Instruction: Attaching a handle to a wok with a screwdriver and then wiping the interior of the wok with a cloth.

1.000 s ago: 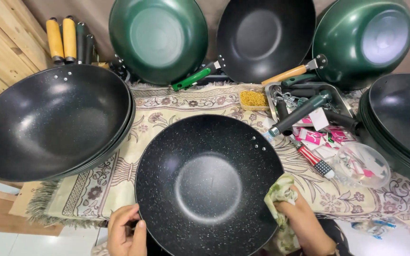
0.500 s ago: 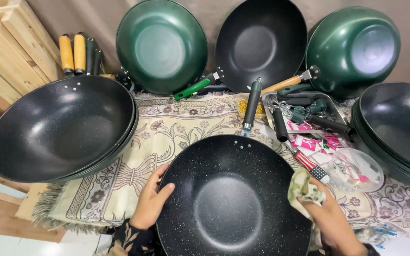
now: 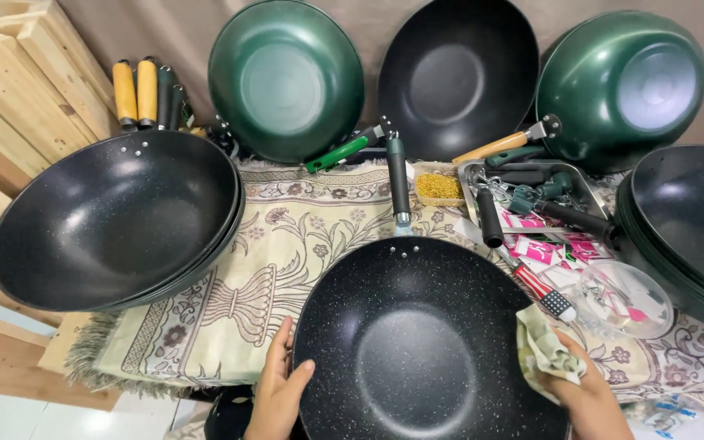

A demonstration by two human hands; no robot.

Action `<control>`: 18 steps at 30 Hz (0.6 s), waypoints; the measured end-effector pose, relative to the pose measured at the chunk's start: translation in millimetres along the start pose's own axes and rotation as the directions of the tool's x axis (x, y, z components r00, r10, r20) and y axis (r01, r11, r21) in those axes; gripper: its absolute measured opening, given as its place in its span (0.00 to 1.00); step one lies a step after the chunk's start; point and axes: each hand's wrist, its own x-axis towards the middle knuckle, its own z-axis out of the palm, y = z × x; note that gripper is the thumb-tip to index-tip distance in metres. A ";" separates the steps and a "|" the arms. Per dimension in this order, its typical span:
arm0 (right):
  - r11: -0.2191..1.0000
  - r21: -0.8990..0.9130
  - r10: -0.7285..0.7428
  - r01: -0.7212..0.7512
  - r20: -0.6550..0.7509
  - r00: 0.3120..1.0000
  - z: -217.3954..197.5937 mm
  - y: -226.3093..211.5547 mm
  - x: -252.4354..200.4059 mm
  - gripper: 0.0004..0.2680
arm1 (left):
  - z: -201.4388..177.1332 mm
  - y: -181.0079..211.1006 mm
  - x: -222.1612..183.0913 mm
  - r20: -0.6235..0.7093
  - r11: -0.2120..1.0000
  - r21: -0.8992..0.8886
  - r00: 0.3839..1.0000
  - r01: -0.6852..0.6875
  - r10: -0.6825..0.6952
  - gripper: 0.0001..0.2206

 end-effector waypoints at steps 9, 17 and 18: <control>0.972 -0.116 -0.177 0.205 0.215 0.960 7.2 -43.0 67.0 0.28 | 12.6 -4.8 35.2 0.054 0.993 -0.029 0.992 -0.113 0.115 0.31; 0.750 -0.358 -0.450 0.556 0.340 0.826 34.1 -107.4 80.0 0.28 | 30.2 -7.6 80.4 -0.015 0.999 0.003 0.999 -0.051 0.052 0.36; 0.668 -0.417 -0.501 0.616 0.360 0.787 36.8 -114.8 78.8 0.28 | 33.3 -14.6 89.6 0.013 0.994 -0.074 0.997 -0.079 0.080 0.38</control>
